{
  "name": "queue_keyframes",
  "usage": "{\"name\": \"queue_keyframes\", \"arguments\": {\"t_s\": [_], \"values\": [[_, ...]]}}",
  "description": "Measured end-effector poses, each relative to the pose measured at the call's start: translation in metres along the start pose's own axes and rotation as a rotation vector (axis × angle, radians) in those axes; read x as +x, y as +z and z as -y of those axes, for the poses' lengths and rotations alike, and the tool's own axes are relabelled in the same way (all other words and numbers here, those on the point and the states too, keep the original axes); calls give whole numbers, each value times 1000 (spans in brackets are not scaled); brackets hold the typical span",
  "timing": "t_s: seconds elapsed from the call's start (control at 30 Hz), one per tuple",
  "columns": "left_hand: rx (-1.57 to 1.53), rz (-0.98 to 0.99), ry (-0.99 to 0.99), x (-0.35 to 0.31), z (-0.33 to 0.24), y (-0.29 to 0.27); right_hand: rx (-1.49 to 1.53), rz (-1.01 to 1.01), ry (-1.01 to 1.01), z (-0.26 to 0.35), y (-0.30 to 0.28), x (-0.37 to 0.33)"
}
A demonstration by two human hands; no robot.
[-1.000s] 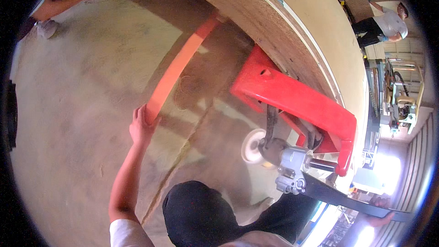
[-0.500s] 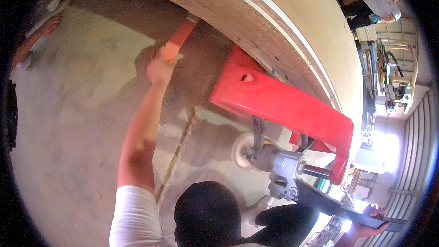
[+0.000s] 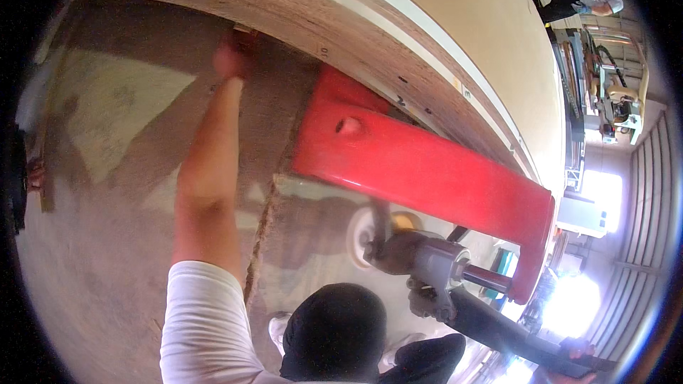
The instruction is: The person stacks large grey boards onto a red pallet jack in a workshop. They align the boards by hand and then use the pallet jack to lift and move the stack.
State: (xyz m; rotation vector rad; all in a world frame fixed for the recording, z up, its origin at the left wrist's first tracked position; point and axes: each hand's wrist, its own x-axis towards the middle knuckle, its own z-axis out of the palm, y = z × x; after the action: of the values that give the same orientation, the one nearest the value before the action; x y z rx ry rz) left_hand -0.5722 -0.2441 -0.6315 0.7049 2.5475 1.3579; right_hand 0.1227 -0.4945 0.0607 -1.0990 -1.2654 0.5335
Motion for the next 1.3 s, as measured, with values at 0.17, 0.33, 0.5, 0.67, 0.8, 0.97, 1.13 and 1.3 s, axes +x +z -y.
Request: {"name": "queue_keyframes", "arguments": {"t_s": [0.17, 0.33, 0.5, 0.67, 0.8, 0.97, 1.13, 1.3], "values": [[-133, -59, 42, -4, -14, -2, -37, 191, 24, 16, -26, 2], [-136, 18, 32, -20, -22, -5, -83, -14, -39, 9, 42, -25], [-152, 13, 20, -8, -32, -14, -39, 104, -20, 13, 2, -13], [-304, -68, 148, -22, -30, -40, 31, 196, 9, 8, -16, -1], [-283, 183, -8, -143, -58, -98, 43, 108, -9, 9, -32, -6], [-789, 611, -272, -411, -10, -178, 5, -94, -5, 2, 24, -7], [-882, 856, -701, -575, 18, -275, 95, -113, -50, -19, -1, 1], [-746, 870, -774, -600, 18, -339, 226, -122, -19, -41, -6, 3]]}}
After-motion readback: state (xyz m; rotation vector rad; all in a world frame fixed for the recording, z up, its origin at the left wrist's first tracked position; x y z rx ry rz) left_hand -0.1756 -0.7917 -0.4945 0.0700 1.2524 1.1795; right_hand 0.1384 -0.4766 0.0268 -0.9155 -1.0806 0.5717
